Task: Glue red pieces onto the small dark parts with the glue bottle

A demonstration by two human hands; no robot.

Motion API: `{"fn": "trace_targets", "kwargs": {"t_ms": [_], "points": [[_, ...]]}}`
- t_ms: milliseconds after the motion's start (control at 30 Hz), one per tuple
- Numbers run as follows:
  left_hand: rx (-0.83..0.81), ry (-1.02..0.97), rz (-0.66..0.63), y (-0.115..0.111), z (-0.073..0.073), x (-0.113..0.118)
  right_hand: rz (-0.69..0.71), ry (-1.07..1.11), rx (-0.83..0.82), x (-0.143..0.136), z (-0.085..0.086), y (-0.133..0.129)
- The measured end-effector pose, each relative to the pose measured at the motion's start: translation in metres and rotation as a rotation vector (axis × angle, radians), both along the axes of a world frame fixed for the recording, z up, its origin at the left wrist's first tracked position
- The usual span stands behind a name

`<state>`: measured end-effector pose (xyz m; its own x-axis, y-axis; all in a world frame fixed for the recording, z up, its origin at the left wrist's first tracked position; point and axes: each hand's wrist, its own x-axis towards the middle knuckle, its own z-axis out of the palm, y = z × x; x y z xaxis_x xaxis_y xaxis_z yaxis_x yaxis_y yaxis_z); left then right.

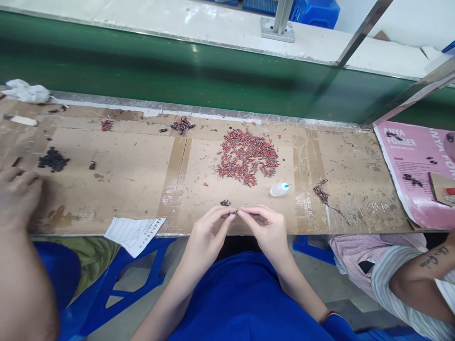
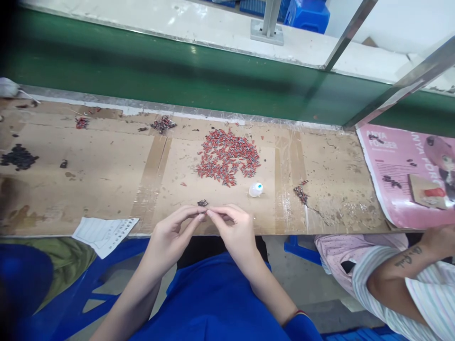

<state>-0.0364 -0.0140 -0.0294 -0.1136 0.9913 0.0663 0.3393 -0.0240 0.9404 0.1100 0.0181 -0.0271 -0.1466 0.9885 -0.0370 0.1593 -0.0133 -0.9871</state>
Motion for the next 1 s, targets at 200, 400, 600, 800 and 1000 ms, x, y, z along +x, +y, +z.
{"fn": "trace_targets", "kwargs": {"t_ms": [200, 400, 600, 800, 1000], "points": [[-0.085, -0.045, 0.017, 0.001, 0.002, 0.005, -0.02, 0.096, -0.062, 0.001, -0.004, 0.0], [-0.11, -0.057, 0.009, 0.001, -0.001, 0.011, 0.057, 0.14, -0.104, 0.011, -0.008, 0.001], [-0.198, -0.125, -0.006, 0.0, -0.004, 0.013, 0.088, 0.012, 0.076, 0.015, -0.007, -0.002], [-0.245, -0.258, -0.012, 0.003, -0.005, 0.015, 0.067, -0.044, 0.139, 0.015, -0.008, -0.005], [-0.245, -0.321, -0.011, 0.006, -0.007, 0.021, 0.039, -0.043, 0.137, 0.018, -0.011, -0.007]]}}
